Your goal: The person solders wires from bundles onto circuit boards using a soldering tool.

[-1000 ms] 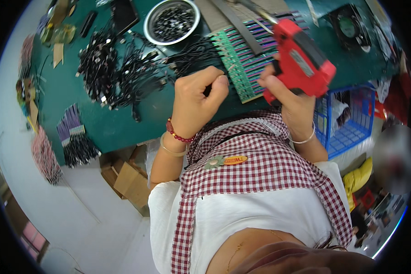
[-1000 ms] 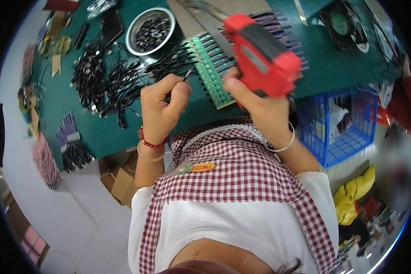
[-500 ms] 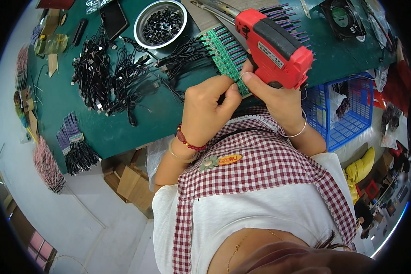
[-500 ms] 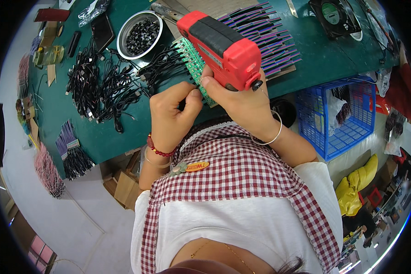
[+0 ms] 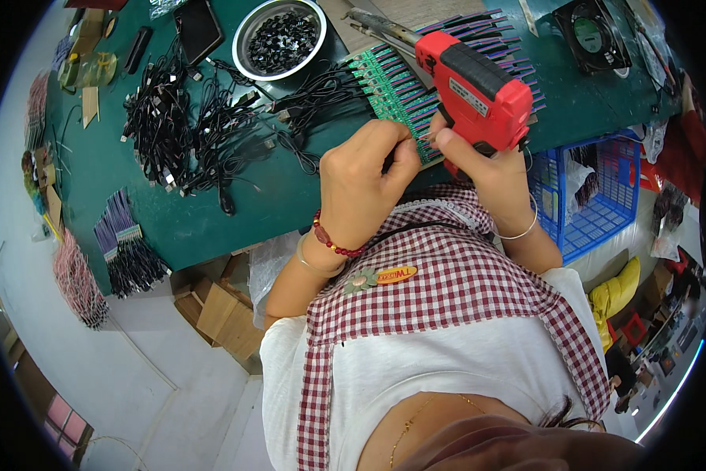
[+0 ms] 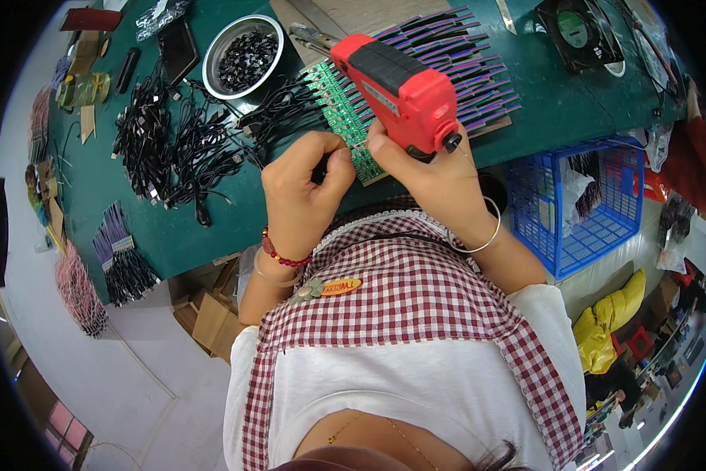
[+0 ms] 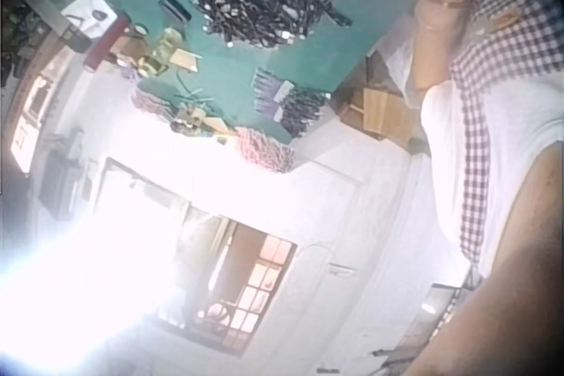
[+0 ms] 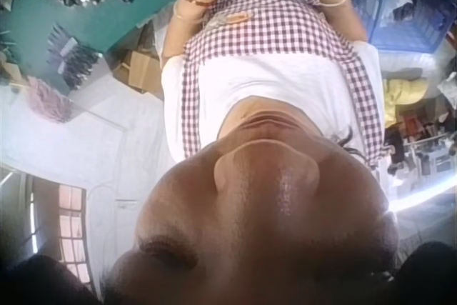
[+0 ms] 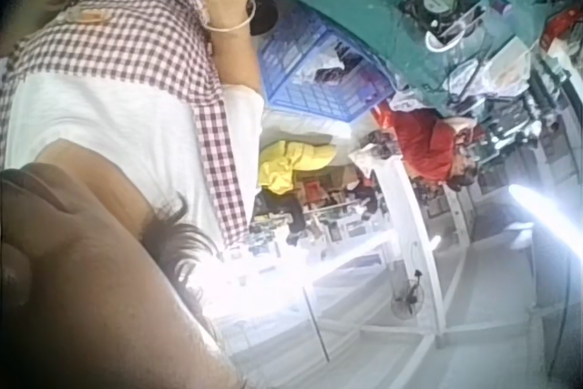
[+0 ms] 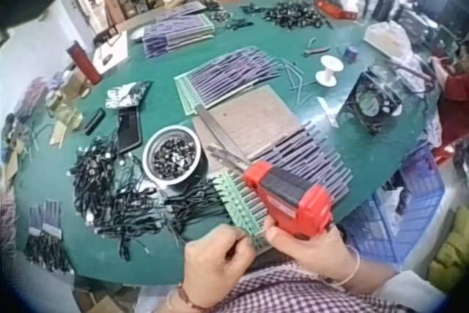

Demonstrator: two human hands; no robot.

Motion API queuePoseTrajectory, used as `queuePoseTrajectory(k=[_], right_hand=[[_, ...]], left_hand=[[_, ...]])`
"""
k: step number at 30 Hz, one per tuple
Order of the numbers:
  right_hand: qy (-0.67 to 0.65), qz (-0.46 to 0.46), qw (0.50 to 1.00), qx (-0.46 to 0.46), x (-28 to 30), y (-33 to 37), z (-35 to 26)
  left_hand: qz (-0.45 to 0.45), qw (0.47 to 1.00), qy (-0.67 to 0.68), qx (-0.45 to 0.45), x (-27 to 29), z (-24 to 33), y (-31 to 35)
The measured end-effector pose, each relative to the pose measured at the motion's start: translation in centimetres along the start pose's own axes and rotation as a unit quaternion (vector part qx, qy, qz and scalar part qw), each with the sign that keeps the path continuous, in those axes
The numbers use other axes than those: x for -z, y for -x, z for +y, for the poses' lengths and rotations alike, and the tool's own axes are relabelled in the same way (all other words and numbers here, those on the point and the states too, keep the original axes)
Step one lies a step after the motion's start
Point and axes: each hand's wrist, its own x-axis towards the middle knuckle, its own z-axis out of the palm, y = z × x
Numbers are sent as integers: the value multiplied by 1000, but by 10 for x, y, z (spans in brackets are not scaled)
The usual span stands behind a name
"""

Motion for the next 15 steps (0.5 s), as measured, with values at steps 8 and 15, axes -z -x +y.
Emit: queuePoseTrajectory(k=[8,15], right_hand=[[147,-27,986,77,3,0,8],[95,32,992,70,-6,-4,16]], left_hand=[[-12,999,-49,-7,-2,4,1],[0,999,-33,-35,-6,1,-3]])
